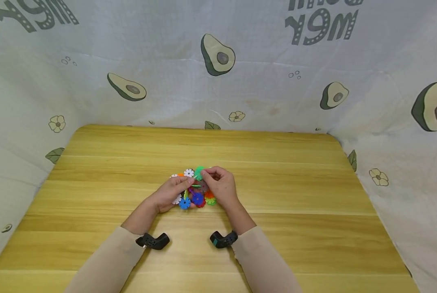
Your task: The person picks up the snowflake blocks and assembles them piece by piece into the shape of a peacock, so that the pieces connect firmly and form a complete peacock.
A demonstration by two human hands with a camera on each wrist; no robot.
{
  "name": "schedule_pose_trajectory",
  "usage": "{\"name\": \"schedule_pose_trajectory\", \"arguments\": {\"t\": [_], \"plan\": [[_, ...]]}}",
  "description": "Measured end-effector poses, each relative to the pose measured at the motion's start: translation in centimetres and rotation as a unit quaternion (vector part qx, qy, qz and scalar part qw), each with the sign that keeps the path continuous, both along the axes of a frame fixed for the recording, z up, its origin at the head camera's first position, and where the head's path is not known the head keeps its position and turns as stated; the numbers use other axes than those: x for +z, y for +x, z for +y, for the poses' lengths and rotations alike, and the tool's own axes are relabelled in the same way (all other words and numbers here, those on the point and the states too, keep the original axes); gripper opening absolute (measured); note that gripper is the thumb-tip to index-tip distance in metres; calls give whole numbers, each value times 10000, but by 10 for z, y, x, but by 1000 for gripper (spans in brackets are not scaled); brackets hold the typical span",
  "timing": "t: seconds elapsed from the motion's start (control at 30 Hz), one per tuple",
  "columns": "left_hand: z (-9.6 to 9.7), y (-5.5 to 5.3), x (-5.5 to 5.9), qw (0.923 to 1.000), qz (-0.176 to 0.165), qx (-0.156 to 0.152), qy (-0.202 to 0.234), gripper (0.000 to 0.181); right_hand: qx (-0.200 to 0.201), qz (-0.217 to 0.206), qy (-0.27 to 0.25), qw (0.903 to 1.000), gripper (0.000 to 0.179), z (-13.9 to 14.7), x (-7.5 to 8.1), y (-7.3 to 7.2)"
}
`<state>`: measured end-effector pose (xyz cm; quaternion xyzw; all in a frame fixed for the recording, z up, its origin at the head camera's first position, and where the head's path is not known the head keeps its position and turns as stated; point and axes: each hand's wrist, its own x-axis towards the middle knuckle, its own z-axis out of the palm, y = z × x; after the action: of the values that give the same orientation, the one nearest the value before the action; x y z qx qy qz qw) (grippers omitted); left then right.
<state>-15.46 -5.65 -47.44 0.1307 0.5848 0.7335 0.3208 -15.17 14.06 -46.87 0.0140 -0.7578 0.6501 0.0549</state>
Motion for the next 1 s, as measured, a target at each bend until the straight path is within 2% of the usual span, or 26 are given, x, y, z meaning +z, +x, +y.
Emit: {"name": "schedule_pose_trajectory", "arguments": {"t": [0.07, 0.2, 0.37, 0.47, 0.6, 0.7, 0.9, 1.0], "plan": [[0, 0, 0, 9997, -216, 106, 36, 53, -14, -7, 183, 9998, 24, 3, 1, -1], [-1, 0, 3, 9982, -348, 472, -113, 57, -114, -155, 562, 9982, 29, 15, 5, -4], [-5, -2, 10, 9924, -225, 1085, -530, 58, -136, -620, 1328, 9891, 25, 29, 9, -8], [-5, -3, 15, 9864, -89, 1513, -642, 50, 191, -721, 1855, 9798, 23, 34, 12, -8], [-4, -5, 19, 9803, -237, 1933, -319, 32, 827, -796, 2527, 9607, 21, 37, 16, -7], [-3, -6, 22, 9788, -498, 1983, 108, 25, 1269, -921, 2886, 9445, 20, 38, 21, -6], [-4, -4, 26, 9774, -873, 1766, 769, 27, 2092, -925, 3415, 9116, 27, 39, 25, -7], [-3, -3, 28, 9779, -808, 1780, 736, 33, 2188, -918, 3521, 9054, 30, 37, 26, -7]]}}
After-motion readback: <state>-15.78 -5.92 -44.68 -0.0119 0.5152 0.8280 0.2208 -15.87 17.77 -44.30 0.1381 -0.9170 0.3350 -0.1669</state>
